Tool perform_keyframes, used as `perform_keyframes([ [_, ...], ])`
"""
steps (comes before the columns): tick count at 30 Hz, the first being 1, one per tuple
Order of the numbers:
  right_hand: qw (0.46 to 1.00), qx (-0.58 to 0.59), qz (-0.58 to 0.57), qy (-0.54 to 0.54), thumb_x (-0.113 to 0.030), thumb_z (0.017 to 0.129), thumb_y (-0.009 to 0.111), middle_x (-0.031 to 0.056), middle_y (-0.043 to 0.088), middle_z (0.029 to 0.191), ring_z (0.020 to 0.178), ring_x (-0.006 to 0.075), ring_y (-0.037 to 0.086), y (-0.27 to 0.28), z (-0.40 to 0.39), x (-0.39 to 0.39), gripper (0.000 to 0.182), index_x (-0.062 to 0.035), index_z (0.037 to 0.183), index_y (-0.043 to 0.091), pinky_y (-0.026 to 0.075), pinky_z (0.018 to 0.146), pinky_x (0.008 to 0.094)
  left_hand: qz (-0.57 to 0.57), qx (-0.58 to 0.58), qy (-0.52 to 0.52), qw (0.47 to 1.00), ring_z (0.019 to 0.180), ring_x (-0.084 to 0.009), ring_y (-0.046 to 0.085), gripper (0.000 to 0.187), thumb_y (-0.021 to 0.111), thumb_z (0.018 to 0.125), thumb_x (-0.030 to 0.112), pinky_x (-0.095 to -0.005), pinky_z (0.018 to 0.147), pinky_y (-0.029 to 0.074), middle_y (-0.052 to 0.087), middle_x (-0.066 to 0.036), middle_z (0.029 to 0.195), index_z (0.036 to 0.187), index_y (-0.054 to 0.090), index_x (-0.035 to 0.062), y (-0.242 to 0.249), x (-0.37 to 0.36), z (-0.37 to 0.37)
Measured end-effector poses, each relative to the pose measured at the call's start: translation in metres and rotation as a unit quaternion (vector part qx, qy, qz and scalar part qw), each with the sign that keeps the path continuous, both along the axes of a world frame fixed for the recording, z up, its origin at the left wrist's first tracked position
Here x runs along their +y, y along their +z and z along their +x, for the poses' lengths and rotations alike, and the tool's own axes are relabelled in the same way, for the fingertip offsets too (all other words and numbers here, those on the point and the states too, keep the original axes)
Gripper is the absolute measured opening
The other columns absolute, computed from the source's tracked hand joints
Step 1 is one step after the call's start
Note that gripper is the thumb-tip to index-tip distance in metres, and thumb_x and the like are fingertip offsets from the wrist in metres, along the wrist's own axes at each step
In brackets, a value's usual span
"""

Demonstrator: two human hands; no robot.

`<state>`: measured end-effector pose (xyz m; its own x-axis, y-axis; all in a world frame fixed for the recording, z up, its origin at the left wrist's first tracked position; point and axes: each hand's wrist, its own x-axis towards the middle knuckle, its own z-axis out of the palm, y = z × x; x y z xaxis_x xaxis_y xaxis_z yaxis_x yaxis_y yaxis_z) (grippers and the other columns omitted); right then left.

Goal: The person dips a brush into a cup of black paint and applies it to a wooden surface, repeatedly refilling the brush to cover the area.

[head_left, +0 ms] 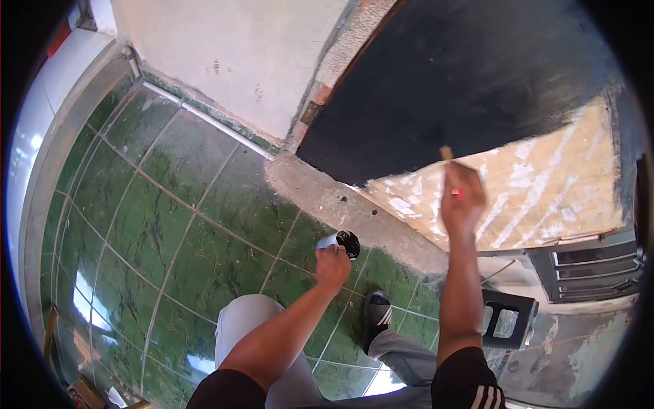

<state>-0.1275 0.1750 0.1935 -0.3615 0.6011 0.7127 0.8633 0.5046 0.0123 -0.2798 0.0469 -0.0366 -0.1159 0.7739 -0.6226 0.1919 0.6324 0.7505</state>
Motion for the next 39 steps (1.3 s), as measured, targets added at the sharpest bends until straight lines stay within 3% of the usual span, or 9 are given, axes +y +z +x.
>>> perform_keyframes([
  [5,0.964,-0.06,0.25,-0.069,0.006,0.092,0.072,0.0152,0.071,0.101,0.087,0.0282,0.07,0.055,-0.002,-0.018,0.014,0.0047,0.106,0.073,0.059,0.07,0.0359,0.022,0.002,-0.042,0.999,0.115,-0.0504,0.061,0.045,0.053,0.104,0.036,-0.0531,0.1,0.05,0.056,-0.035,0.131,0.118,0.069,-0.0031,0.004,-0.006,0.023],
  [12,0.975,-0.125,-0.17,0.07,-0.003,0.088,0.067,0.0107,0.065,0.09,0.088,0.0289,0.067,-0.102,-0.027,0.001,0.017,-0.0031,0.104,0.073,0.059,0.079,0.0407,0.041,0.012,-0.05,0.998,0.112,-0.051,0.062,0.044,0.05,0.105,0.036,-0.0551,0.099,0.05,0.058,-0.034,0.126,0.119,0.068,-0.0013,0.006,-0.013,0.025],
  [19,0.989,-0.017,0.134,0.056,0.003,0.088,0.076,0.0125,0.071,0.093,0.088,0.0305,0.07,0.113,-0.043,0.027,0.015,-0.0019,0.102,0.075,0.057,0.077,0.0412,0.059,0.012,-0.057,0.997,0.112,-0.0496,0.063,0.045,0.048,0.105,0.035,-0.0549,0.102,0.05,0.054,-0.031,0.137,0.125,0.067,-0.0003,-0.003,-0.004,0.016],
  [23,0.95,-0.045,0.31,-0.009,0.003,0.091,0.076,0.0101,0.071,0.097,0.089,0.0266,0.07,0.129,-0.047,0.023,0.013,0.0014,0.104,0.073,0.058,0.076,0.0384,0.035,-0.022,-0.05,0.998,0.113,-0.05,0.063,0.045,0.048,0.105,0.034,-0.0547,0.103,0.049,0.053,-0.032,0.138,0.126,0.067,-0.0013,0.001,0.002,0.004],
  [26,0.964,-0.217,0.148,-0.04,-0.004,0.094,0.072,0.0074,0.062,0.084,0.08,0.0228,0.059,0.044,-0.061,0.027,0.003,-0.0027,0.092,0.07,0.05,0.069,0.037,0.064,0.019,-0.038,0.997,0.115,-0.0499,0.063,0.046,0.048,0.105,0.034,-0.0544,0.103,0.049,0.052,-0.033,0.139,0.126,0.068,-0.0015,0.004,-0.003,0.008],
  [27,0.973,-0.199,0.092,0.071,-0.007,0.095,0.069,0.0073,0.058,0.082,0.077,0.0237,0.057,0.008,-0.061,0.031,0.009,-0.0028,0.087,0.067,0.051,0.07,0.0394,0.063,0.019,-0.038,0.997,0.115,-0.0499,0.063,0.046,0.048,0.105,0.034,-0.0544,0.103,0.049,0.052,-0.033,0.139,0.126,0.068,-0.0014,0.006,-0.002,0.006],
  [31,0.981,-0.084,-0.148,0.097,-0.001,0.089,0.069,0.0094,0.065,0.091,0.089,0.0298,0.065,-0.048,-0.049,0.012,0.006,-0.0039,0.093,0.071,0.056,0.08,0.0416,0.072,0.022,-0.051,0.996,0.115,-0.0498,0.062,0.045,0.049,0.105,0.033,-0.0543,0.102,0.05,0.053,-0.034,0.137,0.126,0.067,-0.0019,0.006,-0.005,0.005],
  [35,0.995,0.013,-0.085,0.047,0.009,0.089,0.066,0.0136,0.071,0.1,0.095,0.0344,0.071,0.054,0.001,0.004,0.021,-0.0042,0.103,0.073,0.056,0.084,0.0406,0.078,-0.003,-0.062,0.995,0.114,-0.0504,0.062,0.046,0.049,0.105,0.033,-0.0544,0.102,0.05,0.057,-0.035,0.131,0.122,0.067,-0.0047,0.001,-0.003,0.009],
  [39,0.984,-0.042,0.17,-0.031,0.005,0.092,0.071,0.0138,0.074,0.101,0.091,0.0316,0.073,0.191,0.035,-0.016,0.017,-0.0003,0.107,0.075,0.059,0.079,0.0388,0.07,-0.036,-0.045,0.996,0.113,-0.0511,0.062,0.046,0.05,0.104,0.033,-0.0543,0.101,0.05,0.06,-0.035,0.126,0.119,0.068,-0.0067,-0.015,0.001,0.019],
])
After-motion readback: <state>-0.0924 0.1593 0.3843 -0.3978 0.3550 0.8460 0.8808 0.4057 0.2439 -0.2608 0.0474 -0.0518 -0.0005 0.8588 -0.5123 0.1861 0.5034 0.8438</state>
